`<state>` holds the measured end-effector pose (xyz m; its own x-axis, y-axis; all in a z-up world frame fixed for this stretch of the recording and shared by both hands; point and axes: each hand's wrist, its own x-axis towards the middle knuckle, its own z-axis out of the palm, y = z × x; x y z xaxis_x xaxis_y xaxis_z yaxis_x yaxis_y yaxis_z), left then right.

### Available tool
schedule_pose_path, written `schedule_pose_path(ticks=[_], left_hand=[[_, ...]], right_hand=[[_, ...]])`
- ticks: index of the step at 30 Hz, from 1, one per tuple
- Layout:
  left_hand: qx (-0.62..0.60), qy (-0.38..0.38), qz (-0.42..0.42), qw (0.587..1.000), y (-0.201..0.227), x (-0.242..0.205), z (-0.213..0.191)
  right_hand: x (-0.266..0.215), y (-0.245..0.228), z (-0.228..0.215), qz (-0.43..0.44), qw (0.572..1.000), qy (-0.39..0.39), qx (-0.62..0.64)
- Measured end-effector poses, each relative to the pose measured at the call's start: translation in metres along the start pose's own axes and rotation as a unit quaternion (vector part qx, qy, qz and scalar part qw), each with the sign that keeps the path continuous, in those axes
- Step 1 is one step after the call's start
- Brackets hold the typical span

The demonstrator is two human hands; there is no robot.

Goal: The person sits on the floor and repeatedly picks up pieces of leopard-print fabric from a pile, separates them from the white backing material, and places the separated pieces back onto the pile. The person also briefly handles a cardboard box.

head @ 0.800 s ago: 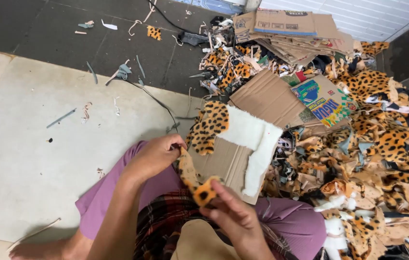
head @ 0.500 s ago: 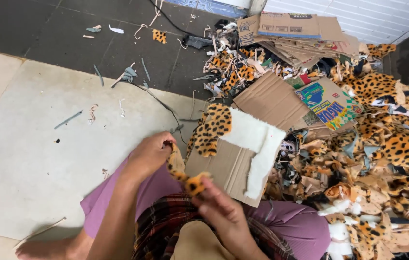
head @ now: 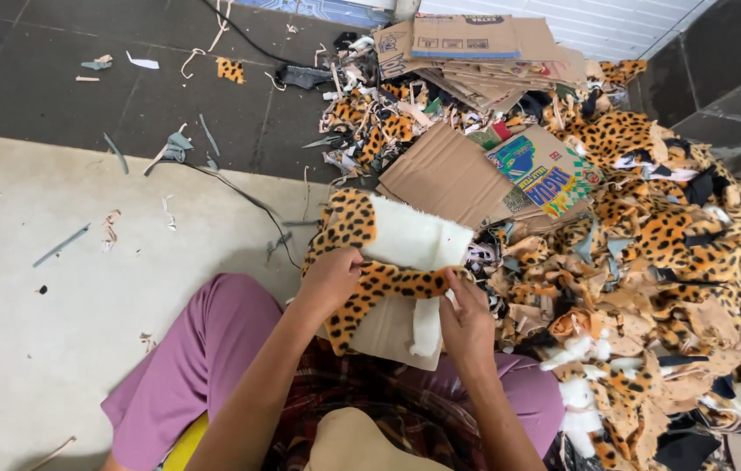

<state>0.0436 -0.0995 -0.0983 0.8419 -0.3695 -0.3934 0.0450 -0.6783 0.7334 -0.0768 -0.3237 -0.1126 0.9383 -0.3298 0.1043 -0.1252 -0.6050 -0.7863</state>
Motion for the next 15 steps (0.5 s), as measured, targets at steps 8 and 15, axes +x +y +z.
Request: schedule_pose_path(ticks=[8, 15], left_hand=[[-0.072, 0.012, -0.053, 0.996, -0.013, -0.031, -0.017], [-0.199, 0.007, -0.061, 0.978, -0.025, -0.053, -0.003]], right_hand=[[0.016, 0.011, 0.001, -0.087, 0.994, 0.043, -0.045], [-0.024, 0.008, 0.016, -0.186, 0.973, 0.104, -0.091]])
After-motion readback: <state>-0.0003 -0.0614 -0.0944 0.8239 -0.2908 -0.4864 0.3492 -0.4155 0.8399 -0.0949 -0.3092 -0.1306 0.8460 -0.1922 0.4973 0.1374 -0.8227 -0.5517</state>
